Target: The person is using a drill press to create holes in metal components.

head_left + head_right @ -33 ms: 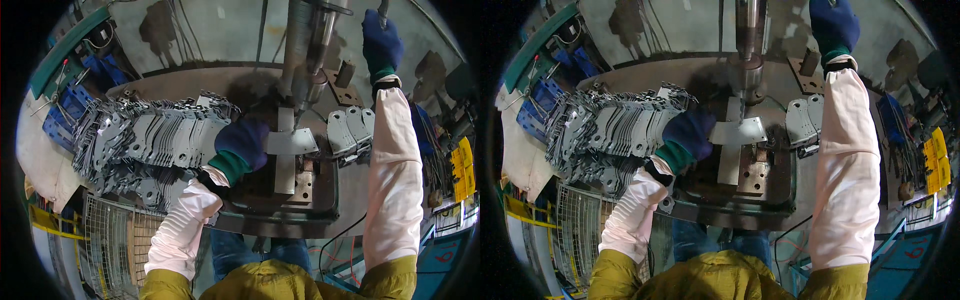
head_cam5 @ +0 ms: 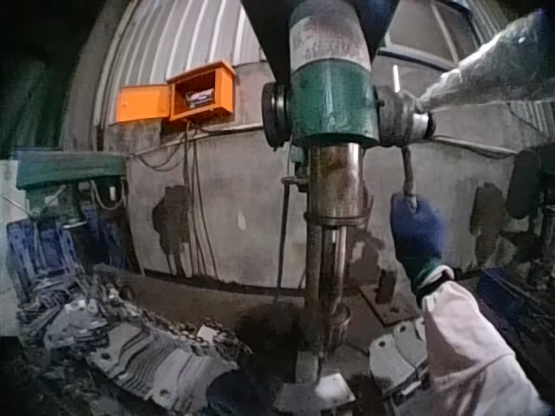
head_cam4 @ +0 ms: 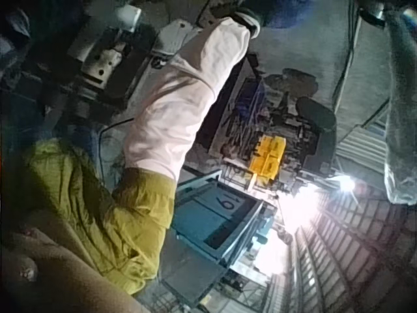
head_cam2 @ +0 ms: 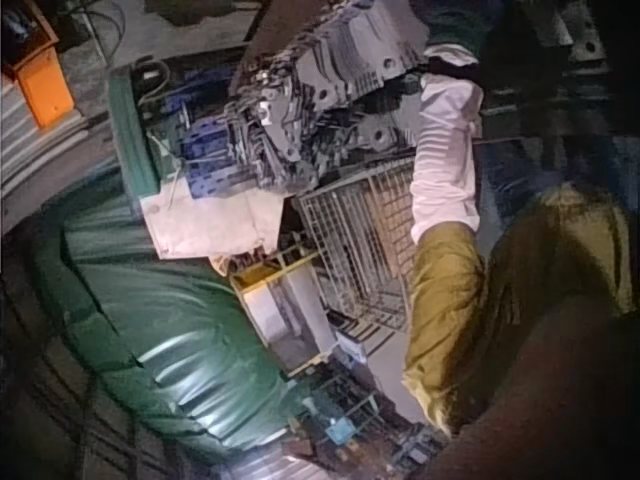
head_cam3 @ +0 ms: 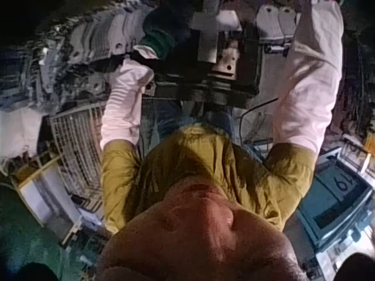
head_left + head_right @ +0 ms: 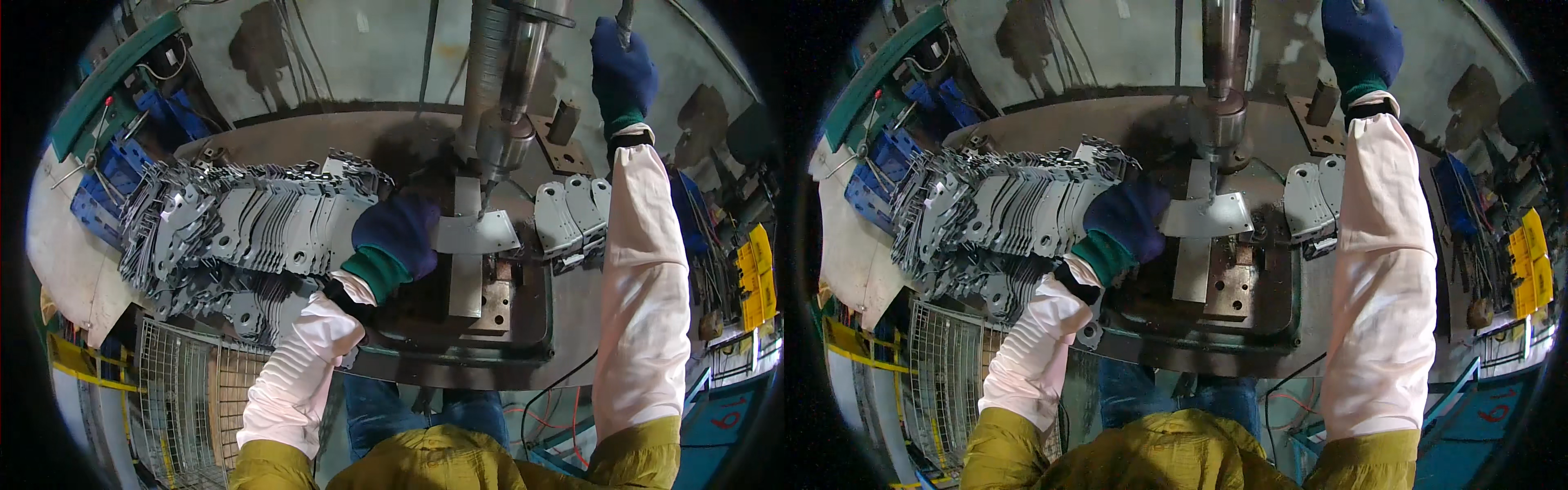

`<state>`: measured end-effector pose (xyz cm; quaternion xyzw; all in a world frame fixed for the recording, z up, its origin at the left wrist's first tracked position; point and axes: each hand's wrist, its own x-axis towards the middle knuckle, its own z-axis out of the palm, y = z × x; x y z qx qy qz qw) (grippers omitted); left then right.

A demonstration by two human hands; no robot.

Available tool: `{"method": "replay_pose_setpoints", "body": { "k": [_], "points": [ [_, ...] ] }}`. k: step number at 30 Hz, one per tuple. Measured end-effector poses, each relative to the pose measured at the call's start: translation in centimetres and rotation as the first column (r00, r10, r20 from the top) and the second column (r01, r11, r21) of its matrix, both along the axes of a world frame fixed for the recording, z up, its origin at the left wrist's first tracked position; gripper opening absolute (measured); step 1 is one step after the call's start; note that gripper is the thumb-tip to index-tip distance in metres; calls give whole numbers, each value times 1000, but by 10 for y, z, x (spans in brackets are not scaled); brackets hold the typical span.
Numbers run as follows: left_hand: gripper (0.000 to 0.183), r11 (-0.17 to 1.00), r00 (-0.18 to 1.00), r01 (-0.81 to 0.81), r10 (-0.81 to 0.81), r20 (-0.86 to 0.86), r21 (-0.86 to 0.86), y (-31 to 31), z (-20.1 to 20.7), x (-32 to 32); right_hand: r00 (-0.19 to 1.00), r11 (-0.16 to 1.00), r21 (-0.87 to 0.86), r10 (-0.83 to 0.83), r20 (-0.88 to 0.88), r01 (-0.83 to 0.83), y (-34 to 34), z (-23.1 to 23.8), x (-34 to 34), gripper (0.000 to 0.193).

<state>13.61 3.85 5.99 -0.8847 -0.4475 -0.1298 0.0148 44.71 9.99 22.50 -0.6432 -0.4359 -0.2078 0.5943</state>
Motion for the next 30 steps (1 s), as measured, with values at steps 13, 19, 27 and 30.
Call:
{"method": "replay_pose_setpoints", "body": {
  "k": [13, 19, 27, 30],
  "points": [
    [38, 997, 999, 8, -10, -40, -72, 3, -1, 2, 967, 986, -80, -128, 220, 149, 10, -1, 25, 32],
    [42, 987, 991, -39, 18, -133, -156, 0, 8, 3, 998, 983, -172, 60, -15, -62, -13, 8, 9, 49],
    [31, 991, 991, 129, -130, -40, -32, 14, 3, -19, 838, 812, -264, 427, -339, -521, -53, 8, 16, 36],
    [30, 995, 994, 100, -100, -36, 4, 27, -13, -38, 841, 812, -271, 421, -341, -517, -60, 11, 8, 39]
  ]
}}
